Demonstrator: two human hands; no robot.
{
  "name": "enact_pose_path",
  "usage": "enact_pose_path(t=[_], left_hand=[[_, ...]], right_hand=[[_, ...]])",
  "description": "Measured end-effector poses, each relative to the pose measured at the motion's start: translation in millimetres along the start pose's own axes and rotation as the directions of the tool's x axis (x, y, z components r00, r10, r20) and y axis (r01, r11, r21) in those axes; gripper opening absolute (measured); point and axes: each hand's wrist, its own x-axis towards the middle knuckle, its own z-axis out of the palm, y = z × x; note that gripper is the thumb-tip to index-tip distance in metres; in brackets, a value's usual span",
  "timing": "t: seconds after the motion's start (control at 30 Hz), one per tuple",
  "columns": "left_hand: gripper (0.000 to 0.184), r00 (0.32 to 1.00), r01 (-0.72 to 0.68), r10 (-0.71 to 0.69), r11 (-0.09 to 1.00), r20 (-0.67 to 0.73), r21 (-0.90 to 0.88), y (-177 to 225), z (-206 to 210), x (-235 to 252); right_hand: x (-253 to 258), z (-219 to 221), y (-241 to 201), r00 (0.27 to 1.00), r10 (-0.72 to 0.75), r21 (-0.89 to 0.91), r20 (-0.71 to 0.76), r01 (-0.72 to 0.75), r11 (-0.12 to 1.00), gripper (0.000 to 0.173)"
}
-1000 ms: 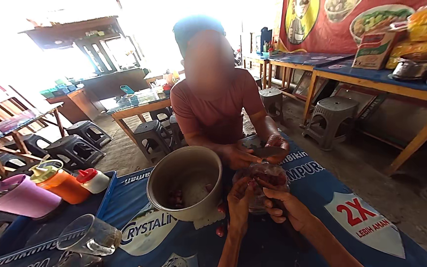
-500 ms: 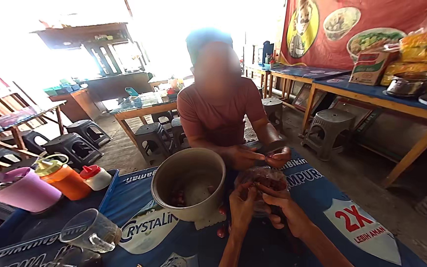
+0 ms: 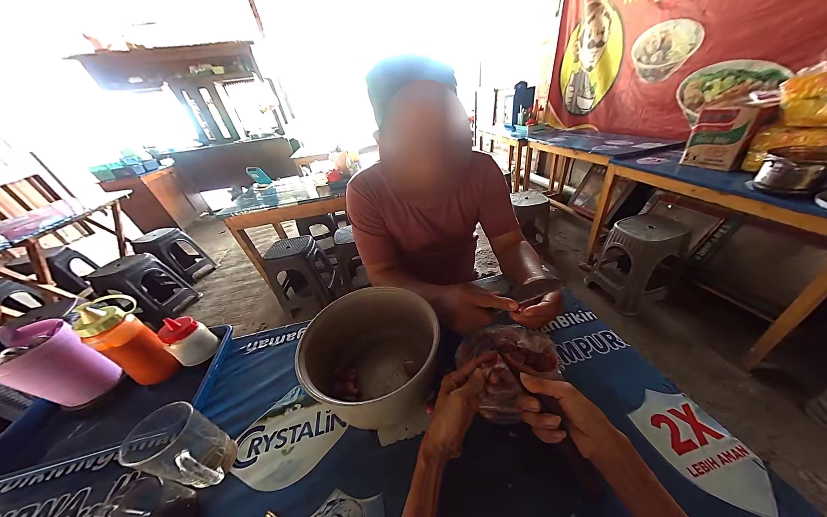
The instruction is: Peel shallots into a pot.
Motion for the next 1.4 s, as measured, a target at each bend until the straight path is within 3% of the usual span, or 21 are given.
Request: enact_pose_path(t=[0.07,0.2,0.4,0.57,0.77,1.4], left_hand=[[0.037,1.0,0.007,-0.006,1.0,-0.016,0.009,0.1,-4.0,-2.1],[0.03,0.993,-0.04,0.064,0.974,-0.101,0.221,6.5,-3.0,-6.4],[0.023,0.97,-0.112,0.186,0.912,-0.154,0.395,6.7,3.5,-4.1],[0.023,0.961,-0.068,0.186,0.874,-0.203,0.481,7.6,11.3,-4.7],[0.025,0.968,-0.076,0.217,0.731,-0.126,0.679,9.8,15.6,-5.0],[0.022,0.95,-0.032,0.253,0.658,-0.181,0.752,10.4,25.4,-5.6]], right_hand=[[-2.4,0.5,-2.8,0.996,-0.069,-0.074,-0.061,0.065,0.995,0.028],[-7.4,12.7,-4.3,0.972,-0.176,-0.374,-0.154,0.108,0.921,0.047],[-5.5,16.2,1.9,0.98,-0.185,-0.551,-0.068,0.118,0.826,0.052],[-2.4,15.9,5.6,0.972,-0.229,-0.57,-0.056,0.157,0.806,0.051],[-1.3,15.7,5.2,0.973,-0.22,-0.591,-0.064,0.141,0.794,0.049],[-4.2,17.3,2.7,0.992,-0.096,-0.469,-0.082,0.046,0.882,0.05]])
